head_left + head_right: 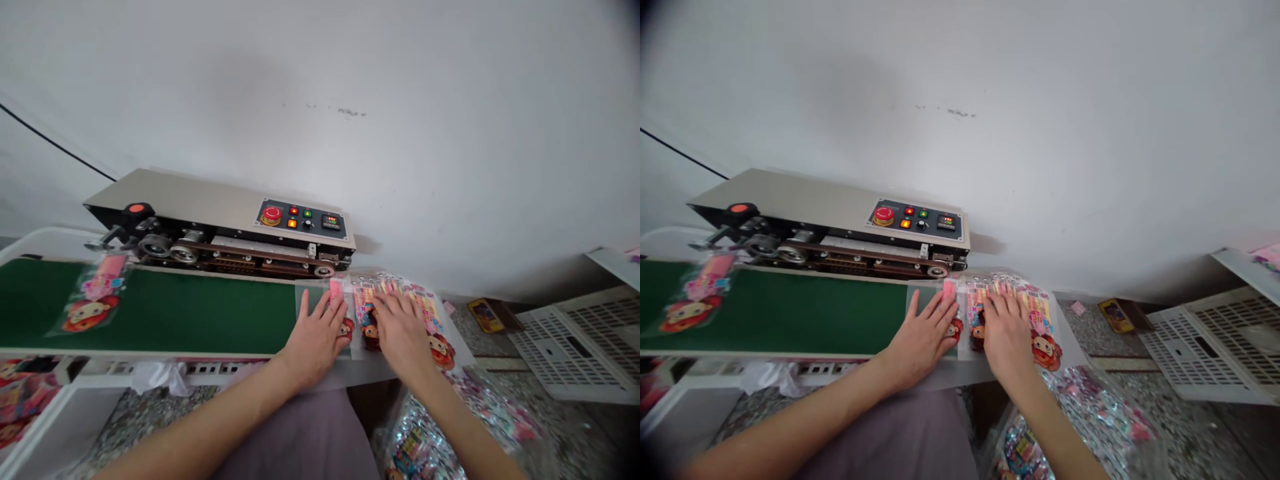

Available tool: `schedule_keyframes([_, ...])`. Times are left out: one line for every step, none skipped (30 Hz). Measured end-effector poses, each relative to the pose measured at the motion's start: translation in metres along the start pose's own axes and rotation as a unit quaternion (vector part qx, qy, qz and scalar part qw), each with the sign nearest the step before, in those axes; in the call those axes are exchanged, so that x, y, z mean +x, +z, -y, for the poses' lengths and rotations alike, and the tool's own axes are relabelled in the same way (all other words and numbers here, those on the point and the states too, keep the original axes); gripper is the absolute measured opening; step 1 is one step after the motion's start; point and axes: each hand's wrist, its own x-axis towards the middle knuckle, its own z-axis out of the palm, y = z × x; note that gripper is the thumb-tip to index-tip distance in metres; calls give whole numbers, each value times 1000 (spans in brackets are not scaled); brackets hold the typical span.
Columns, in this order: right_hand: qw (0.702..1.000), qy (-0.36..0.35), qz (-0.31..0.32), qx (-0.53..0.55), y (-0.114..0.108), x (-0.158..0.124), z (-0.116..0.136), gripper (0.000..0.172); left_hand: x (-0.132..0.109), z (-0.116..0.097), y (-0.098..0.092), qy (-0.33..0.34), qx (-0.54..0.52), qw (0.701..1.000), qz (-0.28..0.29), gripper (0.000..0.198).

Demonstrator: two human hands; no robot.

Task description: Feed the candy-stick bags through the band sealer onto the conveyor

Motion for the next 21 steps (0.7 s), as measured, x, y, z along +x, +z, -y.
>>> schedule_keyframes([1000,-4,-3,-9,1,-9,2,40,-3,2,-2,-8,3,1000,-2,55])
schedule_keyframes([1000,-4,-4,-13,3,-16,6,43,-6,5,-4,-16,5,1000,-2,54])
schedule_keyframes([1000,0,-3,-13,5,-20,11,45,-9,7,-7,-25,6,1000,0,54])
schedule_keyframes([1000,6,1,-9,8,-21,16,46,-13,10,-11,-37,7,999,4,53])
schedule_keyframes([1000,13,6,-2,9,-20,21,45,-16,13,-15,-51,10,999,7,52])
schedule_keyframes([1000,20,11,6,10,-17,26,44,-19,16,-19,-68,14,998,11,52])
schedule_keyframes([999,24,15,17,11,-14,29,44,-20,18,-23,-85,20,996,12,52])
schedule_keyframes([999,25,19,28,11,-10,32,44,-20,19,-28,-98,23,995,13,52])
schedule_keyframes([999,27,22,41,11,-8,33,45,-18,19,-31,-106,23,994,13,50])
schedule_keyframes([998,28,25,54,10,-6,34,45,-14,18,-35,-106,16,994,12,48])
schedule_keyframes([997,30,27,68,9,-5,34,46,-8,17,-37,-102,3,995,12,46])
schedule_keyframes([996,31,28,85,9,-5,34,47,-1,14,-39,-93,-18,995,13,44])
schedule_keyframes([994,34,26,103,8,-5,34,48,7,11,-41,-83,-43,996,15,42])
schedule_keyframes([991,35,23,124,9,-6,35,49,15,7,-42,-73,-69,995,16,41])
schedule_keyframes([988,34,19,146,9,-6,36,50,22,4,-42,-65,-92,994,16,40])
schedule_keyframes([985,33,17,170,10,-7,38,51,28,2,-41,-60,-111,992,15,40])
schedule_keyframes([980,31,16,195,10,-7,39,52,33,0,-40,-57,-124,991,12,41])
schedule_keyframes([975,29,15,220,11,-6,40,53,35,-1,-39,-56,-132,990,7,42])
schedule_keyframes([969,29,14,245,11,-6,40,53,36,-1,-37,-58,-135,989,1,43])
schedule_keyframes([963,32,11,266,11,-5,39,53,35,-1,-35,-61,-134,989,-5,43])
schedule_keyframes([959,37,6,280,10,-4,37,52,33,0,-32,-63,-131,989,-12,44])
